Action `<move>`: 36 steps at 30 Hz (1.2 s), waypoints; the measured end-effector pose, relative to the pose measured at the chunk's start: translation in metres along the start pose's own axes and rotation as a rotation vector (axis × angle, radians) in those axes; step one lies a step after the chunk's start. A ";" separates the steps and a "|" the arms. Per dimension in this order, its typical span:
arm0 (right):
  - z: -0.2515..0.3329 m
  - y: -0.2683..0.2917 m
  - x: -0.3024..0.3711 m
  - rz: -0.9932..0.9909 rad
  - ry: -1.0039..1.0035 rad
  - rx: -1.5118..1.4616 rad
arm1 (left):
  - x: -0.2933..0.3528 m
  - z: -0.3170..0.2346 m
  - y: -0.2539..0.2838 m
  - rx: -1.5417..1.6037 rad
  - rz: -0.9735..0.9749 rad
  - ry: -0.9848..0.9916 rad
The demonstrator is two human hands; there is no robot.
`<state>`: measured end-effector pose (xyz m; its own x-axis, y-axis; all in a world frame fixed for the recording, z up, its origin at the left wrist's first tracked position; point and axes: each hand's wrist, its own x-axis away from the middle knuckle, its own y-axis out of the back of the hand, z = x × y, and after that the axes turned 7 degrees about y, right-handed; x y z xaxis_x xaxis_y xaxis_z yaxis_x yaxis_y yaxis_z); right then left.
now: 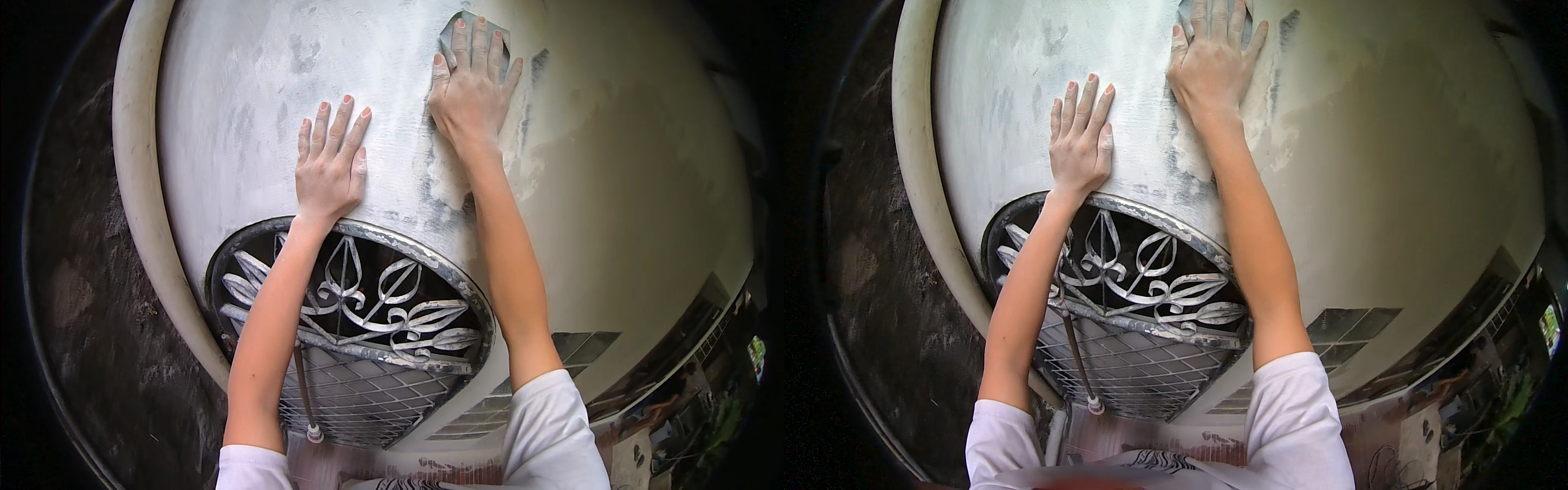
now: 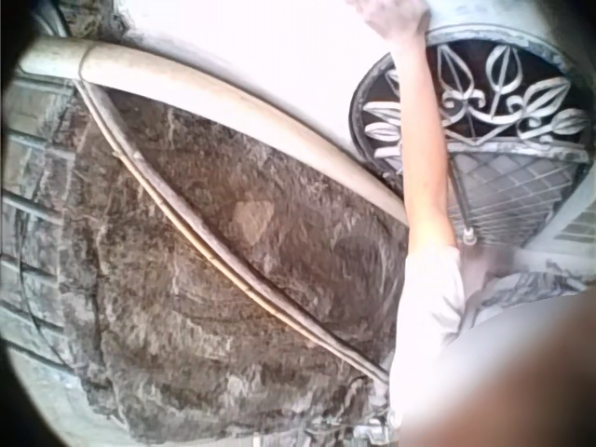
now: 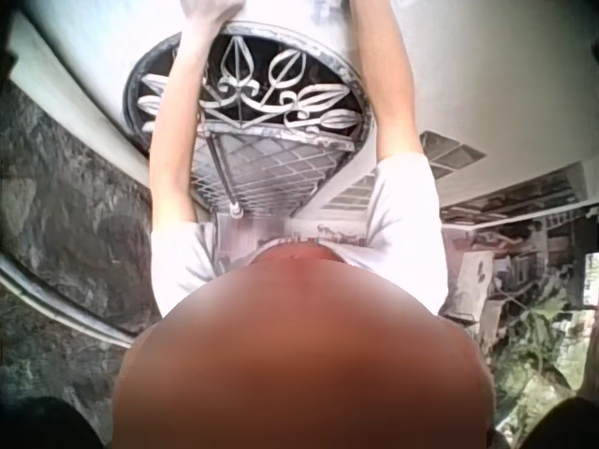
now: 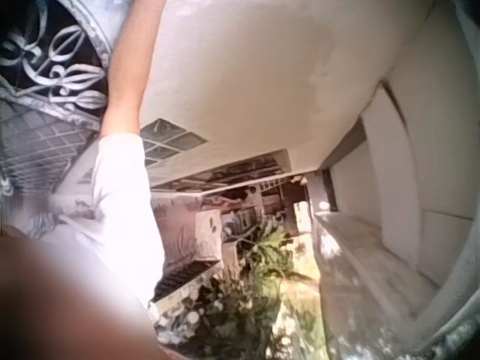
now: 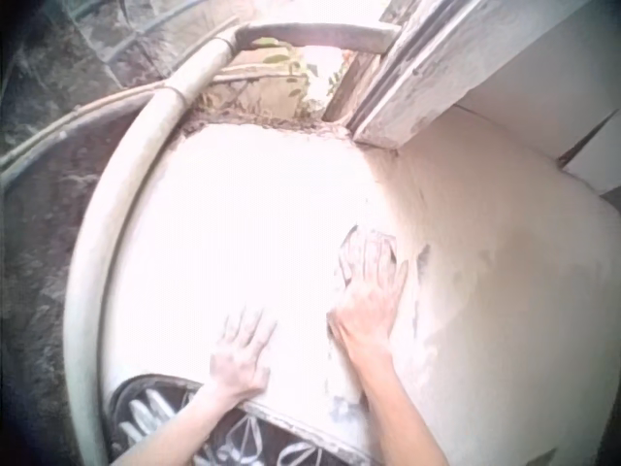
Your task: The person smooths a freshly plastered wall section using a small rectangular trowel. They repeatedly rub the trowel over the same area to even out the surface, occasionally using their left hand to steady the wall or check the texture.
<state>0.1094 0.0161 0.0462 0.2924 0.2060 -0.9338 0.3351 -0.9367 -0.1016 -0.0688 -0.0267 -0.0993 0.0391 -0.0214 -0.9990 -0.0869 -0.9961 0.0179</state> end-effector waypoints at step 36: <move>0.069 0.207 0.300 -0.003 -1.909 -2.070 | 0.188 -0.211 0.103 1.158 0.388 0.859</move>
<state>0.2050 -0.1357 -0.2787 0.1599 -0.9490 -0.2716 0.4758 0.3152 -0.8211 0.1401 -0.1519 -0.2770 0.3524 -0.7148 -0.6041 -0.9343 -0.3059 -0.1830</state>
